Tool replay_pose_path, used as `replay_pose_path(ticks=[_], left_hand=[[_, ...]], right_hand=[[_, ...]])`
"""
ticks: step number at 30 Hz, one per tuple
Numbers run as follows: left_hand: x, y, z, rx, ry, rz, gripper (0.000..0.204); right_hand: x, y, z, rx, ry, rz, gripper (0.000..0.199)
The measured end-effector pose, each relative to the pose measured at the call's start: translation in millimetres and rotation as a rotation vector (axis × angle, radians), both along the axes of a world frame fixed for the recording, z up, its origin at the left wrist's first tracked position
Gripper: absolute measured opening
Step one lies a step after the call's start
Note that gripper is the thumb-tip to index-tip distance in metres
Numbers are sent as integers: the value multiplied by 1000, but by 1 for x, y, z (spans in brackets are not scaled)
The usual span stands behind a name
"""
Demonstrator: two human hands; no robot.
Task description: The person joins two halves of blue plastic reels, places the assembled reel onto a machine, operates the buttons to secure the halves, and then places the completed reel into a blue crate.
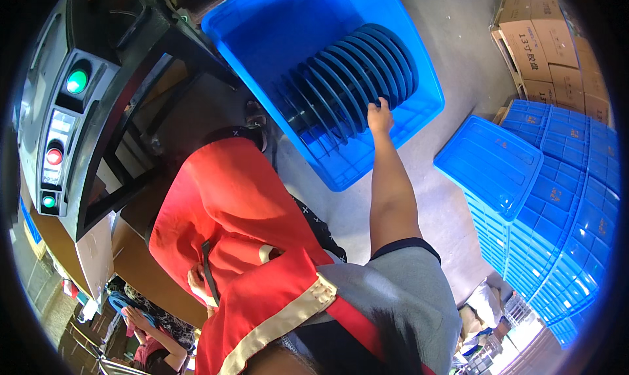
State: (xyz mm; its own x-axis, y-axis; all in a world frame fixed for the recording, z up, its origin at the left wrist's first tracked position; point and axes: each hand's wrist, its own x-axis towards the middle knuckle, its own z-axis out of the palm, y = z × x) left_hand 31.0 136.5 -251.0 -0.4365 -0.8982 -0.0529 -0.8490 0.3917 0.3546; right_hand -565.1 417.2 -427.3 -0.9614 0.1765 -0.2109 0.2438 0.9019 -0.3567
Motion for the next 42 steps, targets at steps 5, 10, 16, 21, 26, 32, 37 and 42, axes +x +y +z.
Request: replay_pose_path(ticks=[5, 10, 16, 21, 26, 32, 37, 42], left_hand=[[0, 0, 3, 14, -34, -7, 15], [-4, -1, 3, 24, -80, -16, 15], [-9, -3, 6, 52, -114, -15, 15], [-16, -5, 7, 48, -143, -15, 15], [-14, 3, 5, -11, -171, 3, 11], [-18, -25, 7, -86, -158, -81, 6], [-27, -22, 24, -122, -67, -23, 8], [-27, 12, 45, -133, 182, 175, 9]], right_hand=[[-24, 14, -5, 71, 154, 138, 28], [-47, 23, -9, -76, 91, -94, 44], [-74, 25, -5, 132, -18, -55, 45], [-97, 45, -17, 216, 216, 111, 30], [-124, 41, -26, 85, 205, -26, 31], [-222, 176, -101, -387, 116, 302, 68], [-256, 160, -66, 145, -161, 313, 54], [-164, 26, -17, -14, 404, 455, 49]])
